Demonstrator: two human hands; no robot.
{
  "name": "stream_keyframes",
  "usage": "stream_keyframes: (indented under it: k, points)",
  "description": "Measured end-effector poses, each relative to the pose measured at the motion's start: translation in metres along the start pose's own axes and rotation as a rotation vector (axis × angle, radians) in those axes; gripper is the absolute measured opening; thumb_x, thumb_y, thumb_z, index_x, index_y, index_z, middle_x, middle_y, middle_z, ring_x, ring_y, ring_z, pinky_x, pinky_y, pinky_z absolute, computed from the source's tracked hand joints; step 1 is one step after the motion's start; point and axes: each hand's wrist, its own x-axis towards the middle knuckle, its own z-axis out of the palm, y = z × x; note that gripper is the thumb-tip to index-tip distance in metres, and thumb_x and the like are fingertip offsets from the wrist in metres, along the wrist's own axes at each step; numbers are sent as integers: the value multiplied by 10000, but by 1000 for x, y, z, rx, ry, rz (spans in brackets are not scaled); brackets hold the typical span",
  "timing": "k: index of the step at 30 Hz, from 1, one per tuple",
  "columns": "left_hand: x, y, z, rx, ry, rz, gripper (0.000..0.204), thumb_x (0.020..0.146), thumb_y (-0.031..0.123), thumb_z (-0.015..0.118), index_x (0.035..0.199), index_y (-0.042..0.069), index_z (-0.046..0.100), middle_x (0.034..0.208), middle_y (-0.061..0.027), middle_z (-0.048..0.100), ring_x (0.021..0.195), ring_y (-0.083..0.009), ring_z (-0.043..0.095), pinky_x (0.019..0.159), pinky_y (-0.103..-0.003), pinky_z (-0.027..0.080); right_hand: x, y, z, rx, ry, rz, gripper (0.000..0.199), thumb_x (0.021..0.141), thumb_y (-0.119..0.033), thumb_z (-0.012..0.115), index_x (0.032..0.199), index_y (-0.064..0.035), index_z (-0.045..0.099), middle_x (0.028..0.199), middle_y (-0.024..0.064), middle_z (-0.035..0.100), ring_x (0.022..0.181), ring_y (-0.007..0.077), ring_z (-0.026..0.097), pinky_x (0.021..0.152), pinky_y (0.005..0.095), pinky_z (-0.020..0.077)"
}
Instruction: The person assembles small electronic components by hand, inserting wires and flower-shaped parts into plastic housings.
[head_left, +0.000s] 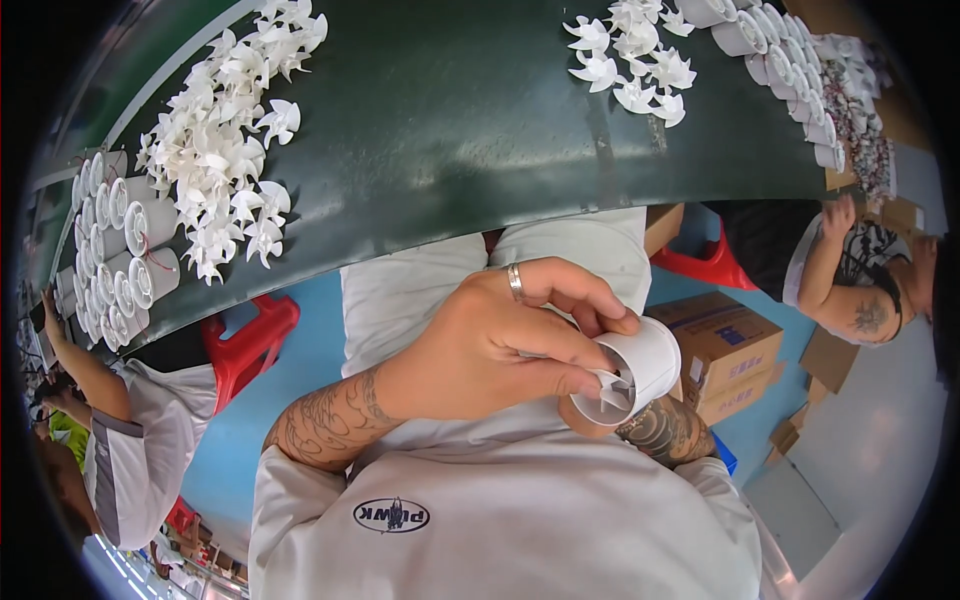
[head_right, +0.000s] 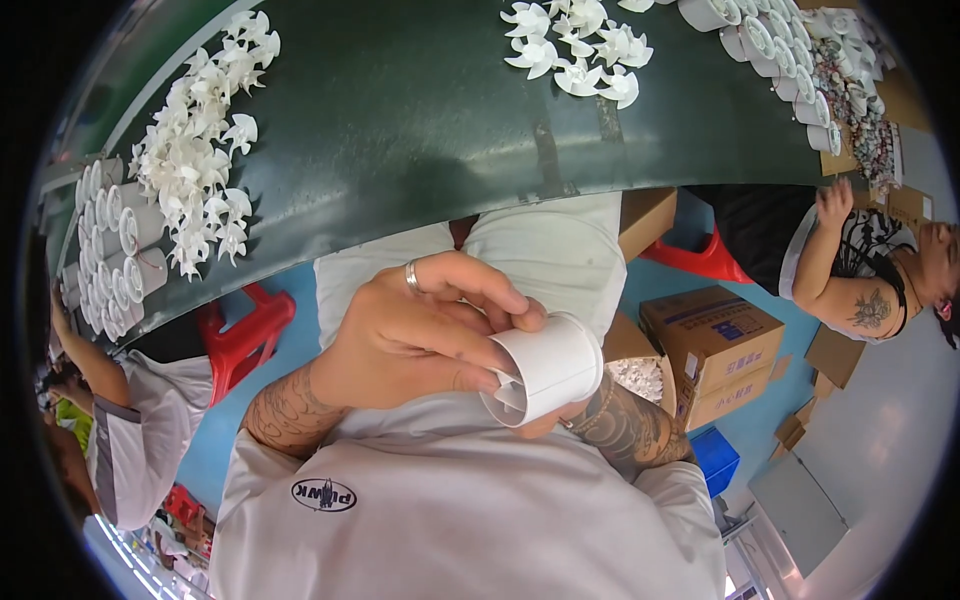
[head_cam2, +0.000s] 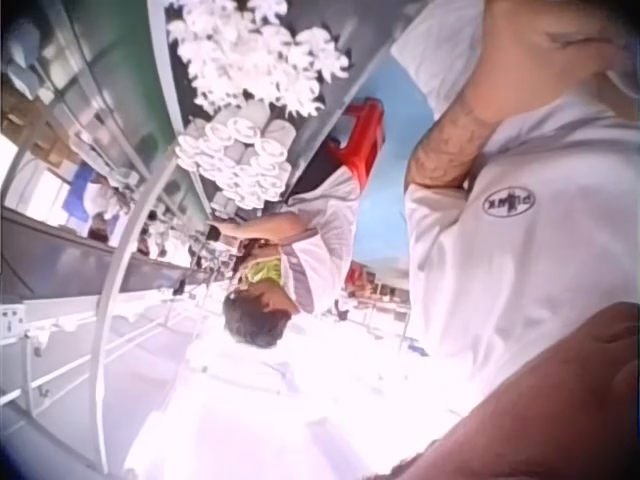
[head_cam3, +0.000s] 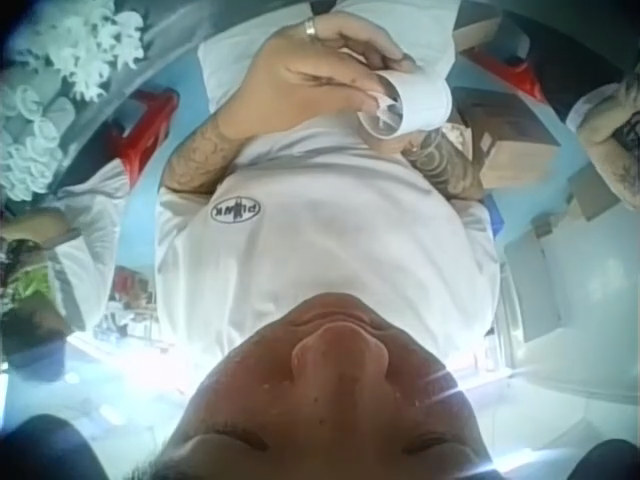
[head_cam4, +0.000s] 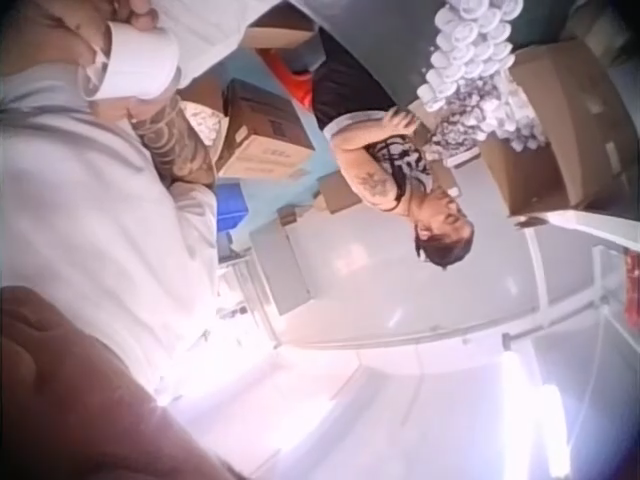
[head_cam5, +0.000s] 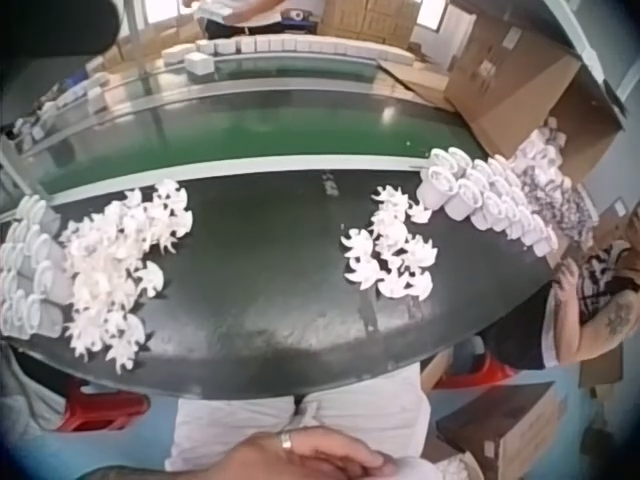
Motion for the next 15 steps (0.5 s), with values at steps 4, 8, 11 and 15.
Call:
stream_keyframes:
  k: [4,8,11,15]
  points:
    - [0,5,1,44,-3,-6,150,758,-27,776,899,-10,727,1197,-145,558,1054,-259,642,873,-343,543,6,2,18,89,-596,13,600,774,-293,772,1253,-113,460,1388,135,419,1299,212,426,1033,320,391]
    - [-7,8,4,-49,43,-95,197,731,-32,800,779,-5,612,1150,-150,561,1037,-223,635,871,-349,540,3,-30,64,573,-991,96,546,735,-331,764,1179,-129,518,1323,171,436,1210,263,481,917,332,456]
    - [-10,19,2,-75,10,-205,278,727,-37,802,733,12,529,1112,-142,557,995,-189,614,865,-340,530,-16,-54,55,300,-765,317,386,696,-110,864,961,-234,613,1080,6,577,1133,170,492,1017,321,382]
    - [-15,21,1,-168,-21,-339,279,741,-46,787,796,19,522,1072,-117,545,946,-158,570,857,-320,514,-25,-50,58,299,-820,307,381,722,-120,850,996,-235,612,1086,44,572,1104,216,526,993,347,415]
